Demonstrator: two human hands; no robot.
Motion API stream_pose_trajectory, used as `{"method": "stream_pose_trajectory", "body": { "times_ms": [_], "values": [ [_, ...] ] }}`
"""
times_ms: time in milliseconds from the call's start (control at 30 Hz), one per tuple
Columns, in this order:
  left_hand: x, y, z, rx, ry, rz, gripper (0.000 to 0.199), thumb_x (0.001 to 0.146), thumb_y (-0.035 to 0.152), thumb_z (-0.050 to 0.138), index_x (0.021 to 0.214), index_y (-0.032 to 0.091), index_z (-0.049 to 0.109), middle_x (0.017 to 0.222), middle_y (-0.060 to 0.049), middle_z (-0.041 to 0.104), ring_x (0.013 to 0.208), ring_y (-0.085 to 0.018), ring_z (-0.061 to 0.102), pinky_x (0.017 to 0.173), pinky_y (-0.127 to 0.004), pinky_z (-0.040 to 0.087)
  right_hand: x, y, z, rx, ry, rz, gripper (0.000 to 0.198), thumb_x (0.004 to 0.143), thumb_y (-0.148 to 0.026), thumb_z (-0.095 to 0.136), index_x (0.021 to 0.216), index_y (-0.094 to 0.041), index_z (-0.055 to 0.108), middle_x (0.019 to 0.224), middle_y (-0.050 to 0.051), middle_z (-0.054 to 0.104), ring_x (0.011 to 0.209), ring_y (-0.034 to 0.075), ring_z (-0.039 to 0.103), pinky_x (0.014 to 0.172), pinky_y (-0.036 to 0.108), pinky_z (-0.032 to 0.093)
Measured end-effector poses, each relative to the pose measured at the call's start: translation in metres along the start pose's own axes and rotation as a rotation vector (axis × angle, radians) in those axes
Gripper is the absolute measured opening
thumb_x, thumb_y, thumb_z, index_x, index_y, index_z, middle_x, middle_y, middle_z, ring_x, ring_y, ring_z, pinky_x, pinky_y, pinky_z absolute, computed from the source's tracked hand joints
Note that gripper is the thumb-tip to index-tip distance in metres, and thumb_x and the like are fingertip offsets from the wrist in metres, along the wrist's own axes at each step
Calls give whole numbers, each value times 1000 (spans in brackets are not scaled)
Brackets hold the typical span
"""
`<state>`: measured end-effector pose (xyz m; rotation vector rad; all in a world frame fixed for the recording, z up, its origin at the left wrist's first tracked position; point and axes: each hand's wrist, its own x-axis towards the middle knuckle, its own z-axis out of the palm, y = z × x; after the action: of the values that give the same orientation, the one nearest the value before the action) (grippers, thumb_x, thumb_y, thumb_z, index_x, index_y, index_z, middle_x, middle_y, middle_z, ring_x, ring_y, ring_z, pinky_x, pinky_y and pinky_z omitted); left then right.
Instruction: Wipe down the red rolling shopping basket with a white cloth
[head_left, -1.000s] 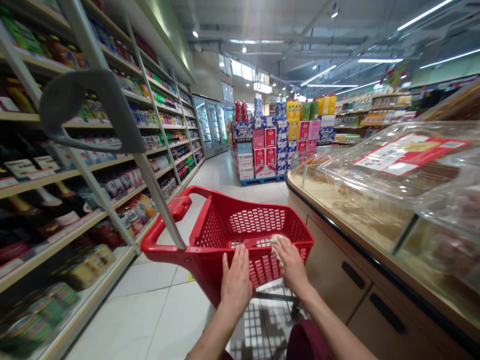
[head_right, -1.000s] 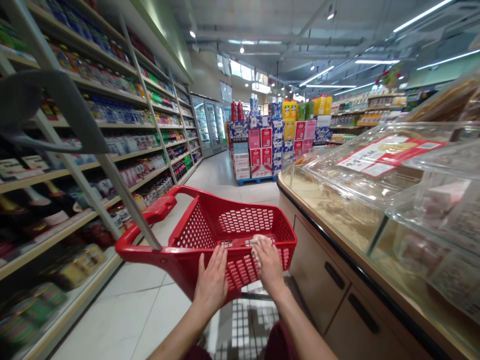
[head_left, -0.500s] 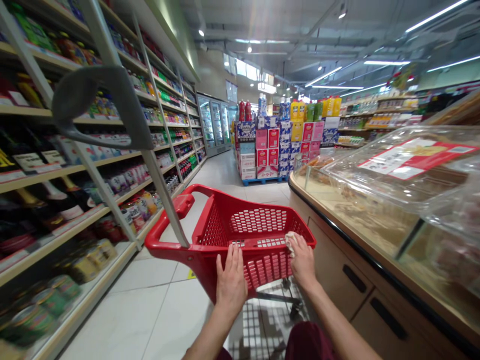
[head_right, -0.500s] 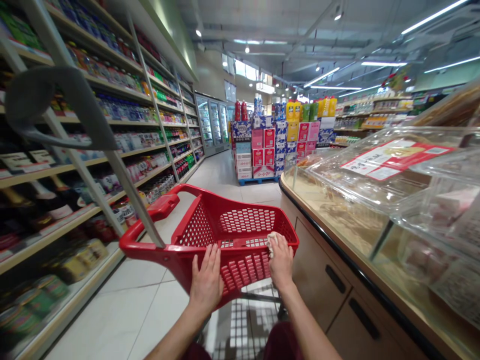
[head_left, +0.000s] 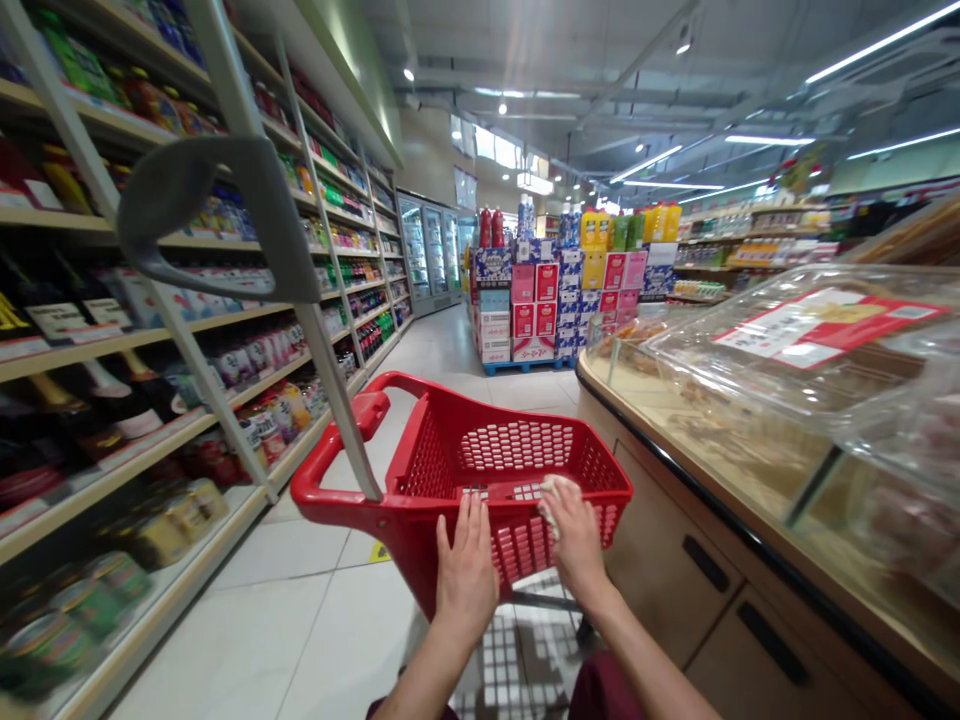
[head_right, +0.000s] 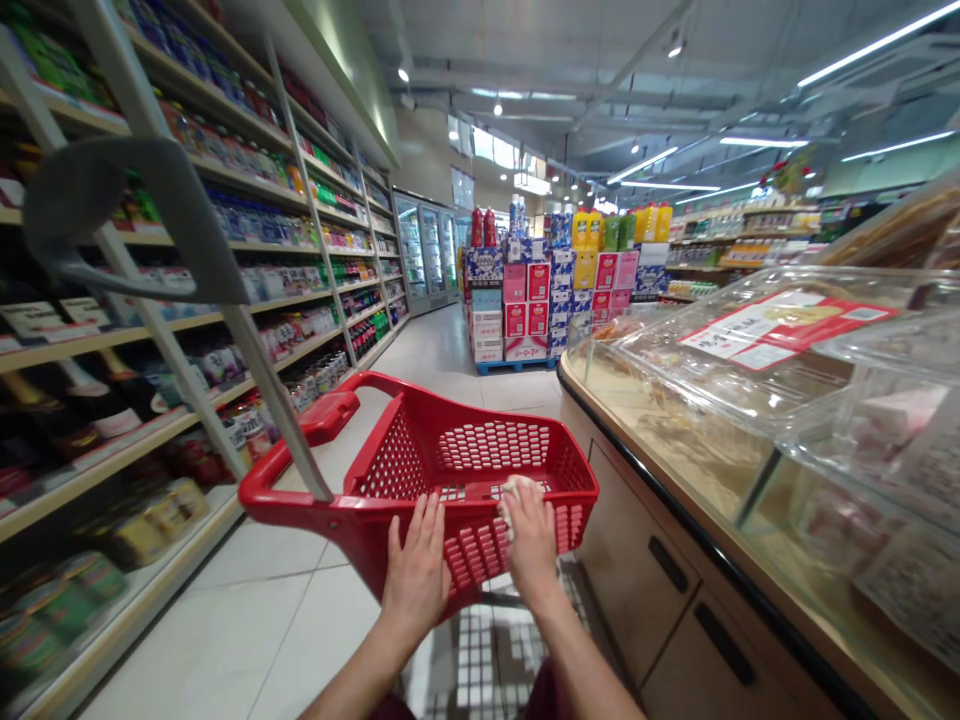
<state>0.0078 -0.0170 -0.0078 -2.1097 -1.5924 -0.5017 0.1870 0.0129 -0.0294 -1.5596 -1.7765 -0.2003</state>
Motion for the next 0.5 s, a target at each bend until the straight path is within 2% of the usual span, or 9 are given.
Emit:
{"method": "stream_pose_trajectory", "body": {
  "times_ms": [67,100,167,233,300,367,433,500],
  "values": [
    [1,0,-2,0,-14,3,62,68,20,41,129,10,32,137,-10,31,130,-24,14,104,-50,11,0,-11,1,48,-50,-135,58,69,1,33,118,-25,49,132,3,41,126,20,26,97,44,28],
    [1,-1,-3,-2,-24,12,62,69,20,40,129,11,32,137,-10,31,130,-23,15,104,-50,11,1,-12,0,56,-73,-155,58,69,1,34,119,-26,48,132,2,41,126,19,27,97,43,28],
    [1,-1,-5,-6,-43,26,61,69,20,40,129,11,32,138,-9,30,130,-23,16,104,-50,10,5,-1,-6,27,-93,-75,58,68,1,34,116,-25,51,130,3,43,124,21,31,97,46,27],
    [2,0,-6,-7,-55,29,62,69,21,40,129,11,31,138,-10,29,129,-23,16,104,-50,9,8,14,-11,-27,-63,88,53,67,0,34,111,-22,55,128,7,44,122,24,34,94,50,27],
    [2,4,-4,-6,-58,20,63,68,21,40,129,10,31,138,-11,29,129,-24,16,104,-50,9,8,19,-12,-46,-23,171,51,67,0,34,108,-20,57,128,9,45,121,26,34,92,52,28],
    [3,8,-3,-11,-56,10,63,68,21,41,129,9,31,138,-11,30,129,-24,16,104,-49,11,4,9,-8,-7,-9,97,53,68,1,33,111,-22,55,129,8,43,124,25,30,93,49,29],
    [4,9,-4,-26,-48,17,61,68,21,40,128,9,34,137,-11,31,129,-24,18,104,-49,11,1,-7,-2,46,-18,-47,55,70,0,34,116,-25,51,131,5,42,126,21,26,95,45,29],
    [4,4,-8,-52,-31,34,59,68,20,40,127,11,36,136,-9,33,128,-23,21,104,-48,9,1,-12,-1,64,-36,-117,57,70,0,34,118,-27,48,131,3,41,126,19,27,97,44,27]
  ]
}}
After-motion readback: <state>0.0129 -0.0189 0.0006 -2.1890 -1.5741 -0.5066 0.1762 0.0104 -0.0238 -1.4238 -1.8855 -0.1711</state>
